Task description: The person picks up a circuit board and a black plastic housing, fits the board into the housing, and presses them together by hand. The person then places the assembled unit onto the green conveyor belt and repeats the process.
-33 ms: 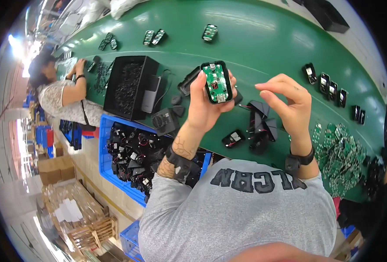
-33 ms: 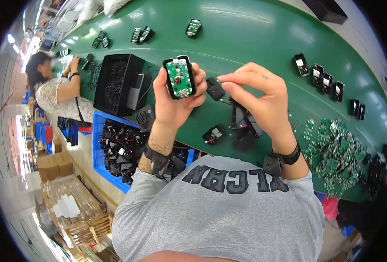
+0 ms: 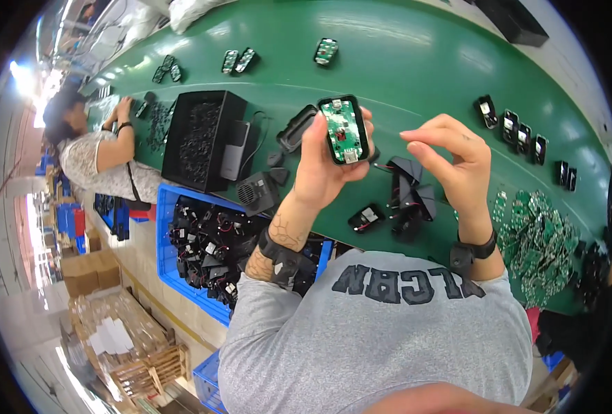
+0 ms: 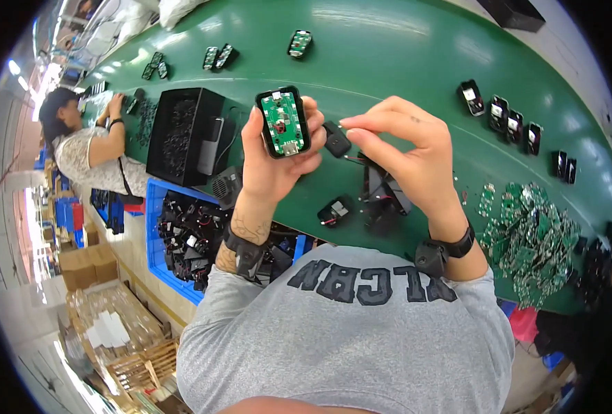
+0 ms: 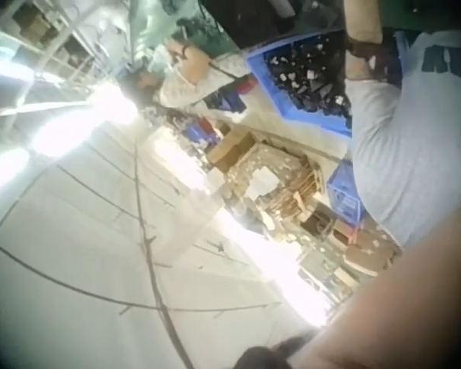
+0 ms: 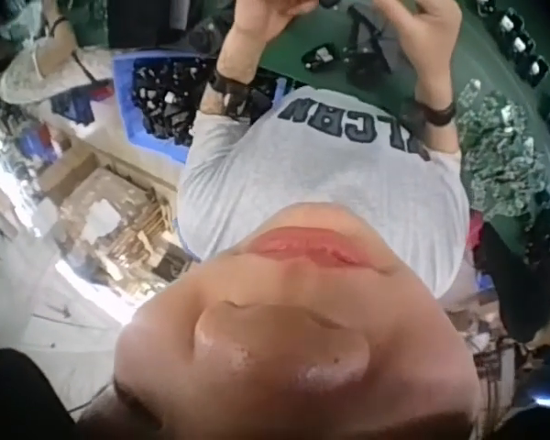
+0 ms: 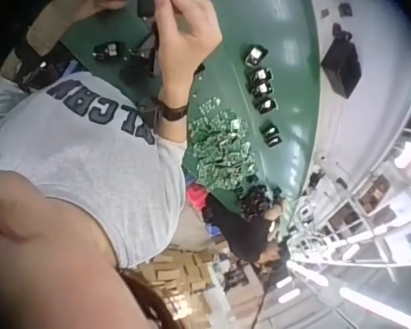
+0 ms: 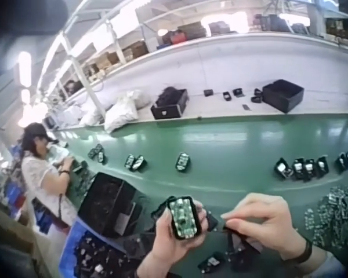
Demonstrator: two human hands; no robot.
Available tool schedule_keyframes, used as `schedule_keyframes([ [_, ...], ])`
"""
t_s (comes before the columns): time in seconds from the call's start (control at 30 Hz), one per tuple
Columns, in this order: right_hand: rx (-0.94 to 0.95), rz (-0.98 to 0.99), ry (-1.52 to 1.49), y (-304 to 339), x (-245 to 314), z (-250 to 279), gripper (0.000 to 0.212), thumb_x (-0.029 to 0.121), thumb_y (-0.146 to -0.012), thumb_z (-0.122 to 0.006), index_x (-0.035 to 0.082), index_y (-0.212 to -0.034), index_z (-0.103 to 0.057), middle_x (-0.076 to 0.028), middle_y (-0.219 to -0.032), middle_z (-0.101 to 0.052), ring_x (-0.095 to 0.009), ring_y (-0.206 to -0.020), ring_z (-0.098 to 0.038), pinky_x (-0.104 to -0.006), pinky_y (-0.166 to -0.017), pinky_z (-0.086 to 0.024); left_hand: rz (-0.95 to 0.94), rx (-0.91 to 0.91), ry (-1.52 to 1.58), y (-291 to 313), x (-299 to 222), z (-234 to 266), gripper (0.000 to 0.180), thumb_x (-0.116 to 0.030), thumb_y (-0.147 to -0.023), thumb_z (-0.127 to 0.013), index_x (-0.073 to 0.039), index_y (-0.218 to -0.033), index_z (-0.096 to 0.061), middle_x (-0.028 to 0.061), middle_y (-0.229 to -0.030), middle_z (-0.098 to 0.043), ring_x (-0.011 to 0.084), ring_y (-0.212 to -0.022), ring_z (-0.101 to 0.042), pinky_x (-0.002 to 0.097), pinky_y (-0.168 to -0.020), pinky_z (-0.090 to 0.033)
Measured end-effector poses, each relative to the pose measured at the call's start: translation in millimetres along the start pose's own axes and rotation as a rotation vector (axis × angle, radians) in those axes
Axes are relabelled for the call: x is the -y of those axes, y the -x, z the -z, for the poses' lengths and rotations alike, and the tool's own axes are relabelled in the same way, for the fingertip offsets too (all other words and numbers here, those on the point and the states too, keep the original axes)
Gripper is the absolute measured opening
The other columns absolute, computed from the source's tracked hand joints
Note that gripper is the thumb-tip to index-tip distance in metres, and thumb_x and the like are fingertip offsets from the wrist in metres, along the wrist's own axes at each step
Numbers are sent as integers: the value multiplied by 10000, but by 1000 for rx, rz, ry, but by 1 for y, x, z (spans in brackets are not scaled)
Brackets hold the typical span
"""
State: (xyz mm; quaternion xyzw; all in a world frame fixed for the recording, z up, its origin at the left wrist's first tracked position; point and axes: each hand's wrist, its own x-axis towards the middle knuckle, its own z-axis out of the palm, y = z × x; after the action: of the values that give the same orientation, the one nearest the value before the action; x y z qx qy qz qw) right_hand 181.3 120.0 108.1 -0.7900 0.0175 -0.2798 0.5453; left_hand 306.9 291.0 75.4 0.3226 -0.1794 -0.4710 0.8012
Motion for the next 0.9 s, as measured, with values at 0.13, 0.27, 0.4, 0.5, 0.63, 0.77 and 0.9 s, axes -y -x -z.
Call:
schedule_keyframes([
  [0.13,-59,86,36,6,3,1,210,-28,-703,-735,22,-906,-730,-59,-801,-631,-139,-732,-576,-256,-653,-442,30,141,-156,-3,13,-23,644,-512,-953,-478,-74,-1399,-322,28,-1061,-537,93,-801,-544,240,-483,-420],
  [0.27,-72,227,144,6,2,10,212,-6,-659,-770,33,-862,-718,-48,-792,-631,-166,-740,-578,-276,-653,-449,-51,5,-274,-6,32,-38,649,-487,-958,-491,-114,-1421,-230,70,-1084,-525,141,-839,-563,251,-498,-447],
  [0.4,-76,202,181,10,-2,16,191,3,-655,-773,37,-830,-706,-45,-788,-637,-180,-756,-580,-285,-655,-452,-77,16,-338,-12,38,-42,668,-468,-949,-524,-110,-1421,-214,90,-1101,-506,148,-836,-565,250,-519,-469],
  [0.5,-73,140,138,10,-4,21,165,-1,-668,-764,33,-816,-700,-46,-785,-636,-171,-753,-583,-277,-655,-449,-103,14,-366,-16,40,-49,667,-449,-950,-534,-94,-1417,-216,93,-1103,-499,147,-818,-565,240,-511,-463],
  [0.63,-66,41,75,7,-1,25,121,-8,-693,-744,20,-799,-692,-44,-781,-628,-159,-733,-587,-269,-640,-447,-88,77,-434,-18,40,-49,658,-440,-957,-525,-77,-1413,-219,94,-1099,-495,145,-825,-561,244,-514,-466],
  [0.77,-62,51,104,7,-1,24,120,-11,-701,-734,17,-811,-695,-55,-776,-620,-168,-713,-588,-270,-626,-451,-17,48,-375,-18,40,-51,631,-453,-973,-483,-67,-1404,-230,88,-1085,-495,142,-824,-553,253,-531,-469],
  [0.9,-126,156,275,12,-5,16,120,32,-705,-715,33,-822,-692,-59,-770,-602,-227,-752,-587,-323,-649,-467,-55,-48,-263,-21,50,-48,565,-451,-992,-431,-69,-1377,-268,71,-1053,-504,133,-817,-552,256,-547,-470],
])
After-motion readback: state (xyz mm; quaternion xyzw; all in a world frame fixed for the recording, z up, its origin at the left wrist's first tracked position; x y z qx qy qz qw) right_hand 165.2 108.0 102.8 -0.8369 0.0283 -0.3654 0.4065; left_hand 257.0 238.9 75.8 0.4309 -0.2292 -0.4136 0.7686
